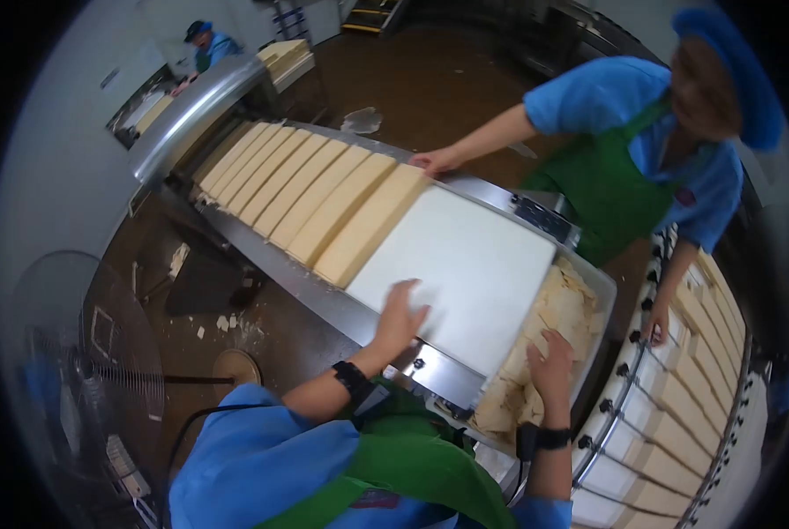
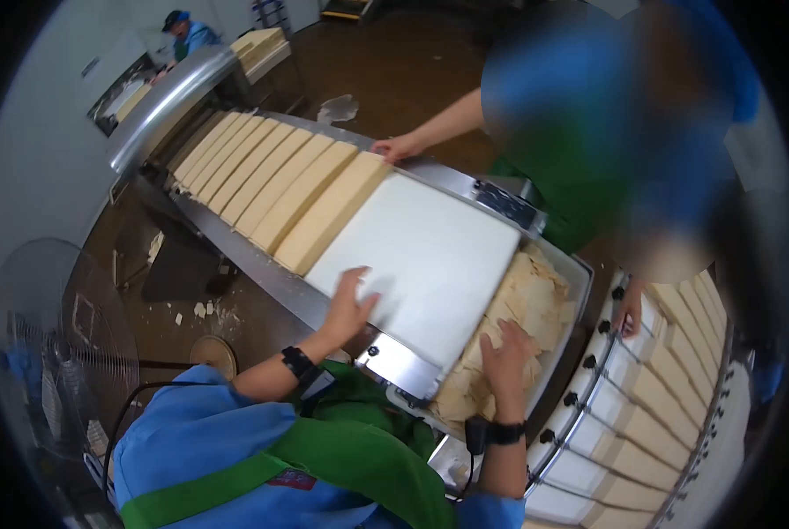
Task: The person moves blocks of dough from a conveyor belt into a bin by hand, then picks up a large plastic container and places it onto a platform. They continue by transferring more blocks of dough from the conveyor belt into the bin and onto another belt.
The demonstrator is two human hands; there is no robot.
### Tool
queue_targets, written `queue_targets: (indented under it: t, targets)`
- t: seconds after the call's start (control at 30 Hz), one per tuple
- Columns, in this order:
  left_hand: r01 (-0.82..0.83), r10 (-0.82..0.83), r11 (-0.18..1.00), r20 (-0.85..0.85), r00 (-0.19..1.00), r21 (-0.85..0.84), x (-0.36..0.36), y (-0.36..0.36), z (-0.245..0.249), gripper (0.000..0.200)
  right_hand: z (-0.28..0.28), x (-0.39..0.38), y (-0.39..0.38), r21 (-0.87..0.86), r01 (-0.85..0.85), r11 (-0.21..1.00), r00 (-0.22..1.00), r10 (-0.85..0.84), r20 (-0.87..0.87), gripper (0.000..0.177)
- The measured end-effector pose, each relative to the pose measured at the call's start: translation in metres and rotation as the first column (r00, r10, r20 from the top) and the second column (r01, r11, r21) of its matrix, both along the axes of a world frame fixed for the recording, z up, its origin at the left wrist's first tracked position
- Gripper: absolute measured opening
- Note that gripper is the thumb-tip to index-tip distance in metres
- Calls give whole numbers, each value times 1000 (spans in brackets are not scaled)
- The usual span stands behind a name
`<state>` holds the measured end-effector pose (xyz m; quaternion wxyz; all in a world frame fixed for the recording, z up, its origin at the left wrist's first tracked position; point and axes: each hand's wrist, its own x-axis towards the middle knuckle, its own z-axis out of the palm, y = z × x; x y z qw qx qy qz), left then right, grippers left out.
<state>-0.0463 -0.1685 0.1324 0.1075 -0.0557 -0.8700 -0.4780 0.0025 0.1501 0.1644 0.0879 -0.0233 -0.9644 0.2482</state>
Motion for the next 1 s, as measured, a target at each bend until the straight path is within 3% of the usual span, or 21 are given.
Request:
queue_targets:
  t: [0.07, 0.1, 0.17, 0.2, 0.27, 0.4, 0.47, 0.5, 0.57, 0.6, 0.67, 0.7, 0.8, 0.93, 1.0]
  targets:
    - [-277, 289, 921, 6, 957, -275, -5, -57, -5, 68, -34, -59, -46, -24, -111, 994, 994, 110, -14, 45]
    - [-292, 306, 917, 10, 952, -272, -9, -80, -9, 68, -45, -86, -70, -16, -146, 989, 989, 146, 2, 46]
    - [-458, 551, 793, 151, 821, -401, -17, -117, -20, 87, -63, -134, -124, 2, -189, 982, 981, 188, 36, 47]
    - [-465, 558, 791, 157, 815, -397, -22, -129, -22, 87, -70, -156, -150, 15, -198, 980, 979, 197, 54, 48]
    - [-373, 489, 847, 279, 827, -380, -28, -149, -25, 98, -65, -190, -203, -26, -266, 964, 921, 262, 288, 53]
    - [-303, 372, 914, 258, 892, -269, -36, -169, -42, 103, -70, -242, -292, -4, -248, 969, 951, 244, 190, 66]
    - [-216, 281, 956, 407, 869, -197, -42, -170, -39, 102, -78, -282, -317, 110, -17, 994, 999, 13, 41, 82]
    - [-207, 291, 946, 371, 882, -249, -45, -170, -41, 100, -82, -305, -323, 113, -14, 993, 999, 9, 42, 82]
    - [-160, 261, 952, 427, 866, -260, -54, -173, -36, 99, -87, -348, -325, 95, 164, 982, 983, -171, 71, 92]
    - [-115, 237, 956, 479, 845, -271, -56, -174, -35, 97, -78, -359, -331, 97, 172, 980, 981, -180, 75, 92]
    - [-119, 254, 936, 403, 879, -331, -60, -173, -40, 96, -60, -376, -335, 134, 32, 990, 932, -78, 354, 94]
    - [-107, 253, 934, 419, 872, -341, -62, -173, -36, 95, -58, -377, -341, 232, -19, 972, 919, -75, 387, 93]
    - [-81, 239, 931, 425, 873, -357, -67, -172, -34, 92, -41, -366, -354, 304, 11, 953, 890, -148, 431, 92]
    - [-30, 191, 913, 361, 913, -406, -70, -170, -37, 88, -34, -348, -328, 164, 234, 958, 828, -285, 482, 77]
    - [54, 99, 915, 351, 931, -401, -74, -164, -38, 82, -44, -324, -287, 172, 353, 920, 860, -392, 328, 80]
